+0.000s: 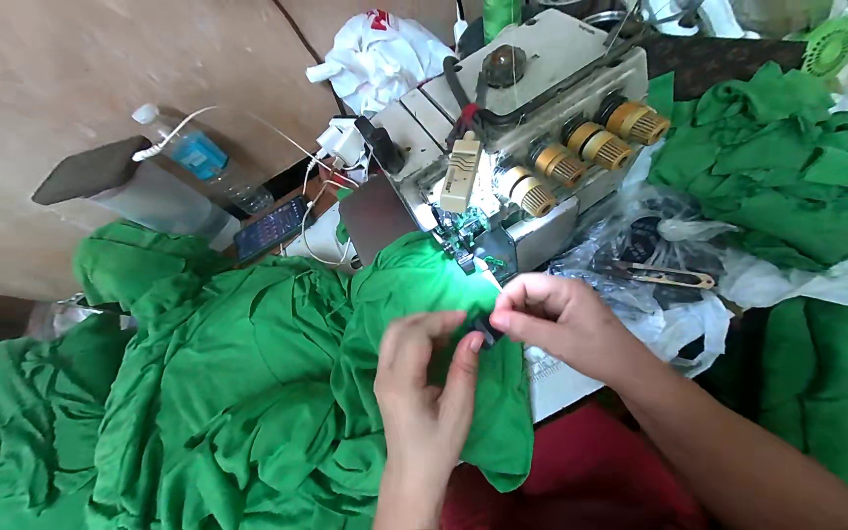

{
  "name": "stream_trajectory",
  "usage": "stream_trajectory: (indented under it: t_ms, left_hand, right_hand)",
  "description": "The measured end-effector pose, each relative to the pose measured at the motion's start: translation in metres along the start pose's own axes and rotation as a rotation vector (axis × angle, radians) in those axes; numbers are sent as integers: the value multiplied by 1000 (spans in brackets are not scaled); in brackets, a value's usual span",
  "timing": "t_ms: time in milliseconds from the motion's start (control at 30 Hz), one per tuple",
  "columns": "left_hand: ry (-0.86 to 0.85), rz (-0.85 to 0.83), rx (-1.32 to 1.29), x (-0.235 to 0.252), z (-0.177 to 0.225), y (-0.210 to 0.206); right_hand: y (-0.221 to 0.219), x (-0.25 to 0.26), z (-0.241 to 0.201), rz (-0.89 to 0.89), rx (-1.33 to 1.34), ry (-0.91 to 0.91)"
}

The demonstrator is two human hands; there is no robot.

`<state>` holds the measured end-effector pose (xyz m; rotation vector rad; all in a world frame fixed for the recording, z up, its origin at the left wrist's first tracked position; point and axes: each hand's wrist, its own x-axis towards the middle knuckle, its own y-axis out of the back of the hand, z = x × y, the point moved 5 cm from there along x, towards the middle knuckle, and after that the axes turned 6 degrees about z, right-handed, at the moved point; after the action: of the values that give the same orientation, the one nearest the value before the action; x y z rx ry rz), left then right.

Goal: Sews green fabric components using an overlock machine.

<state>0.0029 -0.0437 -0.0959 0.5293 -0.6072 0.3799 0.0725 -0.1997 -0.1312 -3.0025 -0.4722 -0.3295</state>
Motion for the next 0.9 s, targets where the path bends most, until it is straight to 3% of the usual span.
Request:
stream_trajectory:
  t_ms: [133,300,533,900]
  left_hand:
    - [-203,-123,268,23,-9,-15]
    - [-243,-261,393,31,-13,-24]
    - [-259,-293,452,33,3,-24]
    - [-279,-276,509,36,-7,-23]
  right_hand:
    - [8,29,2,87,-213,-82]
    - [12,22,5,108,-366,-41]
    - [14,-17,26,-157,-91,-132]
    - [15,-18,25,-166,-31,-105]
